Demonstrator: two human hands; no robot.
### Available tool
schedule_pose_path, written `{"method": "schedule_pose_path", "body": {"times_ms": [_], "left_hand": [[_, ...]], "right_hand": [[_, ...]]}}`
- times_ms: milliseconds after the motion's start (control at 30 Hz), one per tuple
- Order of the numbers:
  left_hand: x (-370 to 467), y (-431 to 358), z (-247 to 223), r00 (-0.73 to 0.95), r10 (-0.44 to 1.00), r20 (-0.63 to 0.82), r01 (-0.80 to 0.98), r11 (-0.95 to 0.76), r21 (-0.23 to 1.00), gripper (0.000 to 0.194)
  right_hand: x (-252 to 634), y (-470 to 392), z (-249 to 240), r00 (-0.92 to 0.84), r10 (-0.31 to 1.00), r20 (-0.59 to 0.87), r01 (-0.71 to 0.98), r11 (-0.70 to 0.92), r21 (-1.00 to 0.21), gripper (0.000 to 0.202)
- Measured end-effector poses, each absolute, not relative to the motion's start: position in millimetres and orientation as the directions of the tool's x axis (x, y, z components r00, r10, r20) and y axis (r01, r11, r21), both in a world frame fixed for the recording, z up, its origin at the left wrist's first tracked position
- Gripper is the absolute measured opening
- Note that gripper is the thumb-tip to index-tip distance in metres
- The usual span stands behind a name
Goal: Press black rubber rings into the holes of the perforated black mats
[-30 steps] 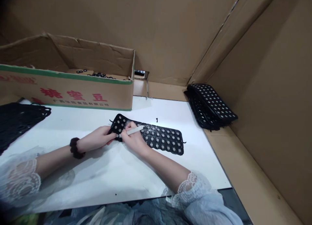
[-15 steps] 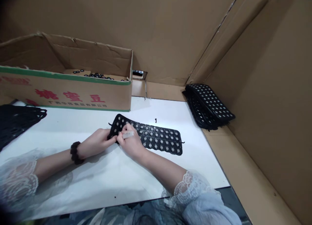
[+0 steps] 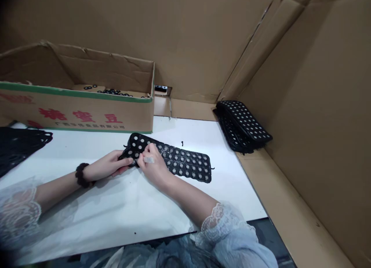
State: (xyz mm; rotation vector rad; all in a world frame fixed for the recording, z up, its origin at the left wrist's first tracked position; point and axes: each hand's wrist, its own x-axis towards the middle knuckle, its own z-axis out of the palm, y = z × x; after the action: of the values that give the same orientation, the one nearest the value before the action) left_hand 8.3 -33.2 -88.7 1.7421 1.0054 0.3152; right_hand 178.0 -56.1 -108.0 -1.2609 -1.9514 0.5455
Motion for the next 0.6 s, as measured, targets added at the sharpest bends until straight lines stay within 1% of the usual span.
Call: {"method": "schedule_pose_path", "body": {"times_ms": [67,133,200,267,300,367,400,467,533,600], "left_hand": [[9.4,-28.5,-85.9,0.617,0.735,-0.280,0.501,-0.093,0.861,0.036],[10.8,-20.7,-81.8,0.624,0.698,-0.352,0.546,-0.066,0.835,0.038],[12.3,-10.5,-76.8,0.650,0.609,-0.455,0.580,-0.011,0.814,0.037],[14.1,-0.5,-72.7,0.680,0.499,-0.537,0.607,0.029,0.795,0.036],[15.1,3.5,-71.5,0.691,0.455,-0.562,0.616,0.037,0.787,0.037],[16.8,8.0,-71.4,0.695,0.422,-0.582,0.629,0.037,0.777,0.042],[17.3,8.4,-72.4,0.695,0.424,-0.581,0.630,0.030,0.776,0.045],[16.8,6.4,-75.7,0.699,0.438,-0.566,0.619,0.026,0.785,0.048],[14.7,2.7,-78.8,0.705,0.448,-0.549,0.594,0.049,0.803,0.046],[11.7,-0.2,-80.1,0.711,0.442,-0.547,0.569,0.096,0.816,0.044]], "right_hand": [[181.1,-55.4,-105.7,-0.245,0.918,0.313,0.570,0.398,-0.719,0.026],[184.4,-54.5,-104.4,-0.201,0.939,0.280,0.543,0.344,-0.766,0.023],[187.6,-53.7,-104.1,-0.102,0.956,0.274,0.500,0.288,-0.817,0.016],[190.2,-53.1,-104.4,-0.008,0.964,0.265,0.415,0.244,-0.877,0.006],[191.3,-52.9,-104.6,0.020,0.968,0.252,0.362,0.228,-0.904,0.004],[193.0,-52.9,-104.4,0.044,0.974,0.223,0.275,0.202,-0.940,0.007],[193.7,-53.1,-104.0,0.044,0.977,0.210,0.260,0.192,-0.946,0.009],[194.6,-53.9,-103.2,0.021,0.983,0.183,0.276,0.170,-0.946,0.015],[195.3,-54.9,-102.7,-0.008,0.989,0.149,0.318,0.144,-0.937,0.020],[195.7,-56.0,-103.1,-0.004,0.990,0.141,0.353,0.133,-0.926,0.020]]}}
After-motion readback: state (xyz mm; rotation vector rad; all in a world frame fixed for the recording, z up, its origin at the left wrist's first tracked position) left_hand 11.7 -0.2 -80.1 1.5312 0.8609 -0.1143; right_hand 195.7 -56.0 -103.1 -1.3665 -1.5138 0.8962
